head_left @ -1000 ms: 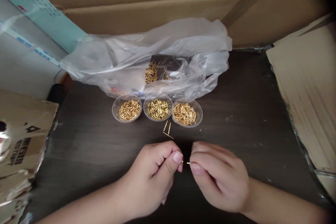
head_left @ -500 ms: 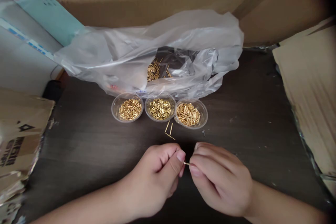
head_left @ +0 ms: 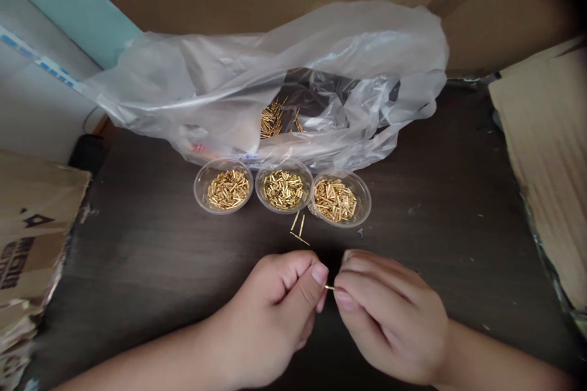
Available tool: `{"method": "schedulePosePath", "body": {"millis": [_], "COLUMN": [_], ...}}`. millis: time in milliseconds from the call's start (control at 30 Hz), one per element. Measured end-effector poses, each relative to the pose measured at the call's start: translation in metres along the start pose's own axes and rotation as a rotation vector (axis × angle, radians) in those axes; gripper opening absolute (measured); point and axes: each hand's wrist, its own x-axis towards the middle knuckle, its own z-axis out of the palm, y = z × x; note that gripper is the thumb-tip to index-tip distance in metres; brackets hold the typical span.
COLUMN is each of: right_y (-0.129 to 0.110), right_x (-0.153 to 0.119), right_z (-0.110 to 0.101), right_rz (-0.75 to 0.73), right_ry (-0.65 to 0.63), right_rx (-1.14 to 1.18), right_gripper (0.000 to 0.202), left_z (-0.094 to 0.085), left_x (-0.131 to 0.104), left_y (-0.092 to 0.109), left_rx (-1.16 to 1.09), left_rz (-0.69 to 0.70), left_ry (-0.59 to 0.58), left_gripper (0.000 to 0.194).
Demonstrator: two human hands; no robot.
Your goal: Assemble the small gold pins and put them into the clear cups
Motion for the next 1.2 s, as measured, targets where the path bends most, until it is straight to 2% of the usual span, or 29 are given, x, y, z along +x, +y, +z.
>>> {"method": "schedulePosePath", "body": {"millis": [267, 533, 800, 967, 1200], "right_y": [-0.0004, -0.0040, -0.0050, -0.0067, -0.0086], "right_x": [-0.0012, 0.0000, -0.0011, 0.0052, 0.0042], "right_z": [0.0007, 0.0042, 0.0036, 0.0032, 0.0054], "right_rz": [-0.015, -0.045, -0.075, -0.123, -0.119], "right_ry": [0.010, 0.030, 0.034, 0.068, 0.070], "right_rx": [-0.083, -0.136, -0.148, -0.227, -0.311], "right_gripper": [0.022, 0.027, 0.020, 0.024, 0.023], "left_z": [0.0001, -0.0015, -0.0014, -0.0021, -0.0001], "left_x": [0.0023, 0.0014, 0.0022, 0.0020, 0.0034], "left_y": [0.0025, 0.0032, 0.0071, 0.0065, 0.0064], "left_rx": [-0.015, -0.108, -0.192, -0.133, -0.086], "left_rz": [-0.045, -0.110, -0.122, -0.129, -0.136], "left_ry": [0.021, -0.016, -0.033, -0.015, 0.019], "left_gripper": [0.050, 0.050, 0.052, 0.052, 0.053]}}
